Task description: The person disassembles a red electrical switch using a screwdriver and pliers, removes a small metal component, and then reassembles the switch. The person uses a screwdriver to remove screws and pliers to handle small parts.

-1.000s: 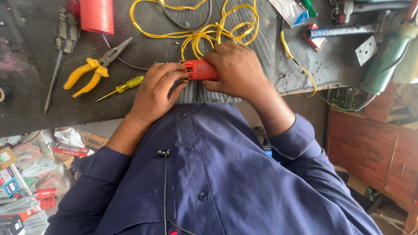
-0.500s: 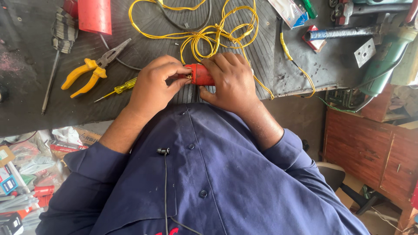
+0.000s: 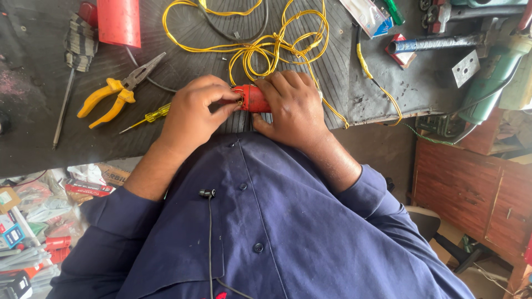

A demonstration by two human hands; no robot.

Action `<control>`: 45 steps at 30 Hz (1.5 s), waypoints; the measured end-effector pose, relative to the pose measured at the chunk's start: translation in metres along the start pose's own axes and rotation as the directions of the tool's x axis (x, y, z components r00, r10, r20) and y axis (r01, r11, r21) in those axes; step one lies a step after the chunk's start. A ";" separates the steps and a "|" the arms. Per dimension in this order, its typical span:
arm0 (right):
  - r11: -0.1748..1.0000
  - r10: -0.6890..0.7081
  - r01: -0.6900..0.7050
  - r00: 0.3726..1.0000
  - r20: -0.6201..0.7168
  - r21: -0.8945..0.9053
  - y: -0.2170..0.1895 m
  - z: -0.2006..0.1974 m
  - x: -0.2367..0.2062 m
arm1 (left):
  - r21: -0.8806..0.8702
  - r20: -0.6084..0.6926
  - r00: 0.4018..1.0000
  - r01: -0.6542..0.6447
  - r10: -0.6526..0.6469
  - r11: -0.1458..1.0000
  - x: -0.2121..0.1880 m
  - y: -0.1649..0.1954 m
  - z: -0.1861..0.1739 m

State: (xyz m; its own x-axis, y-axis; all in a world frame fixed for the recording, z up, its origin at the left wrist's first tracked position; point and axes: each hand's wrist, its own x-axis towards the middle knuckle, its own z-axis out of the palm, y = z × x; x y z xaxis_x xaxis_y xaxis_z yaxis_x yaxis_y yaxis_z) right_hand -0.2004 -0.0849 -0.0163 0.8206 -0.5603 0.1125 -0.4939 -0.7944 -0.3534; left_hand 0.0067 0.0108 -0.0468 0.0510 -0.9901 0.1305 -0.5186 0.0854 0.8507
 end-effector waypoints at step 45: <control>0.910 -0.359 0.362 0.932 0.055 -0.203 0.016 0.002 -0.014 | 0.338 -0.128 0.976 0.208 -0.174 0.918 -0.028 -0.011 -0.096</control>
State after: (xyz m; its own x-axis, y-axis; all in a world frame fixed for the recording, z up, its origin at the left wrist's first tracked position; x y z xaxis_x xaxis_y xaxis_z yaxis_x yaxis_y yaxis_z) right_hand -0.2198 -0.0895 -0.0252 0.9576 -0.2241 0.1810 -0.2103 -0.9733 -0.0925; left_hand 0.0923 0.0481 -0.0107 0.2496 -0.9673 0.0447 -0.7542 -0.1652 0.6356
